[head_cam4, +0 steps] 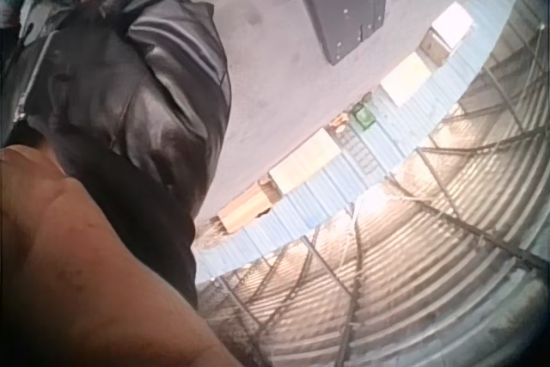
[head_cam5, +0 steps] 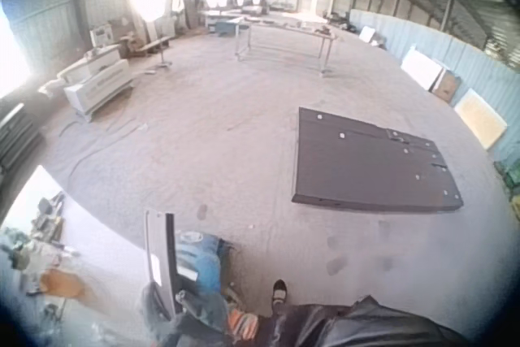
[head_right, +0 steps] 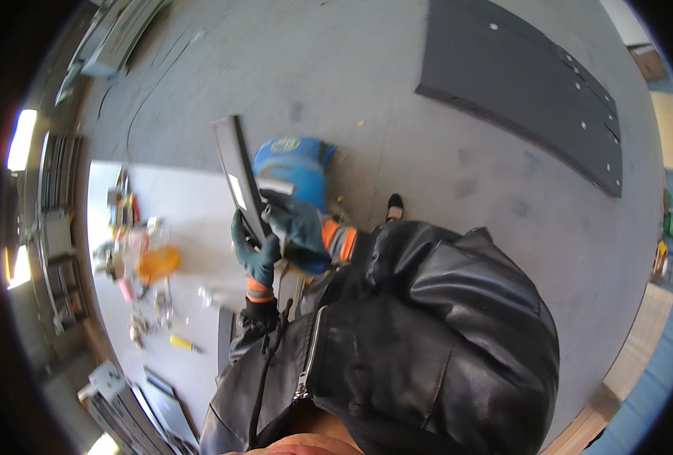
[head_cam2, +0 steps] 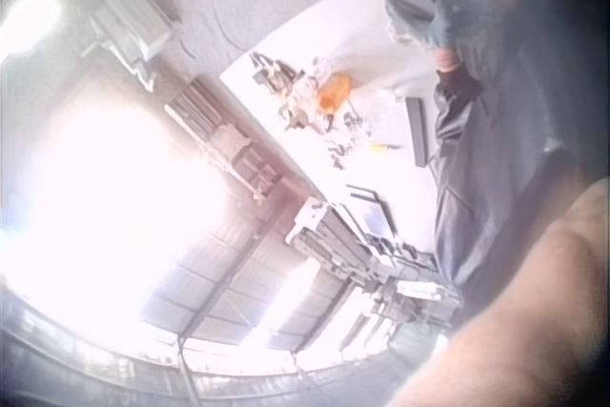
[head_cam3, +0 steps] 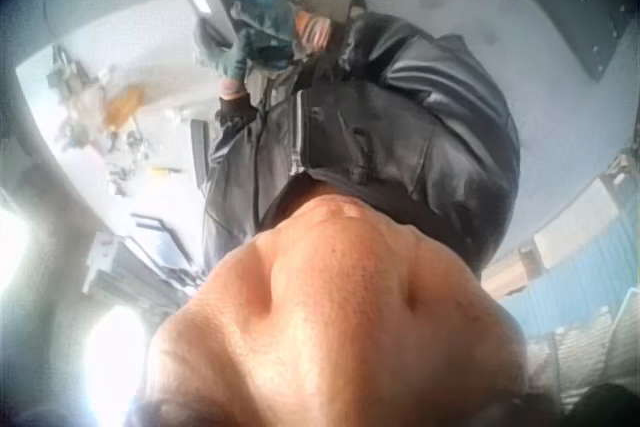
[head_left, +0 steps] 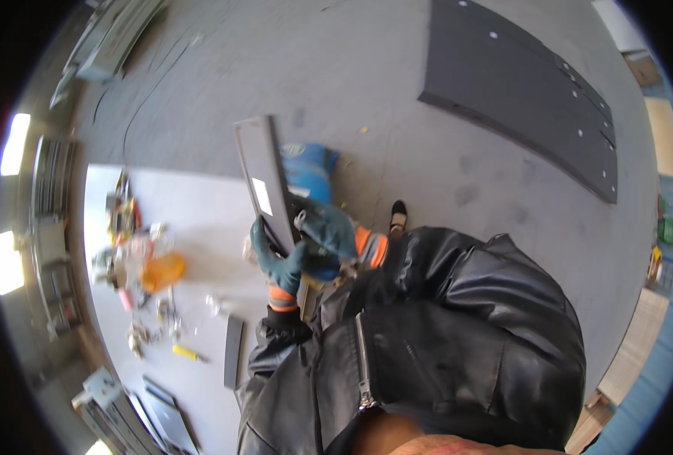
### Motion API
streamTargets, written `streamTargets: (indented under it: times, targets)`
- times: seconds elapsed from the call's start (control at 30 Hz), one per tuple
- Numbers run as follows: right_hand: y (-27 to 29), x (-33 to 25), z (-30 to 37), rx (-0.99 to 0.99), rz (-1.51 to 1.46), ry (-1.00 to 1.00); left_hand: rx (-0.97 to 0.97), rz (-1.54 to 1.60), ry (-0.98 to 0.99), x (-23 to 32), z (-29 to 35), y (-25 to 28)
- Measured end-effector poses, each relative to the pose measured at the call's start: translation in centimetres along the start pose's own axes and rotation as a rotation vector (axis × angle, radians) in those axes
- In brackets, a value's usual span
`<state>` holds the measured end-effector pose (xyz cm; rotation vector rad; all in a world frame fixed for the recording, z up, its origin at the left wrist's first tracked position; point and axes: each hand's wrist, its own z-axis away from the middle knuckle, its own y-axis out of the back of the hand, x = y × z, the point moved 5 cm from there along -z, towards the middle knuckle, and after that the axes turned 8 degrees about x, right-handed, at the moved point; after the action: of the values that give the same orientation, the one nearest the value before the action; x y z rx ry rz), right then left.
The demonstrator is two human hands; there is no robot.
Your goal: The person wipes the surfaces of several dark gray rectangular panels with a white cloth, handling them one at a time on a white table. After wiping, the person places the panels on the floor among other similar panels.
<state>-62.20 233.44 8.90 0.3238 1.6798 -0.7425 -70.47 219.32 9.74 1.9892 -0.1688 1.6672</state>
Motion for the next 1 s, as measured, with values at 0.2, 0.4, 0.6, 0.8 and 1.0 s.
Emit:
streamTargets:
  times: [0.2, 0.4, 0.6, 0.8, 1.0]
  targets:
    - [13.3, -2.0, -3.4, 0.373, -0.227, -0.541, -0.115, -0.499, -0.505, 4.5, -4.7, -15.1]
    - [21.5, -0.3, -6.2, 0.487, -0.218, -0.555, -0.262, -0.542, -0.511, 2.9, -7.7, -23.7]
    - [23.9, 0.8, -11.9, 0.488, -0.231, -0.644, -0.401, -0.517, -0.507, 3.3, -14.7, -27.1]
    - [27.0, 2.1, -23.2, 0.599, -0.602, -0.557, -0.44, -0.652, -0.612, 3.7, -25.8, -31.7]
    - [29.5, 0.3, -34.1, 0.664, -0.609, -0.418, -0.502, -0.553, -0.78, 5.3, -38.2, -36.9]
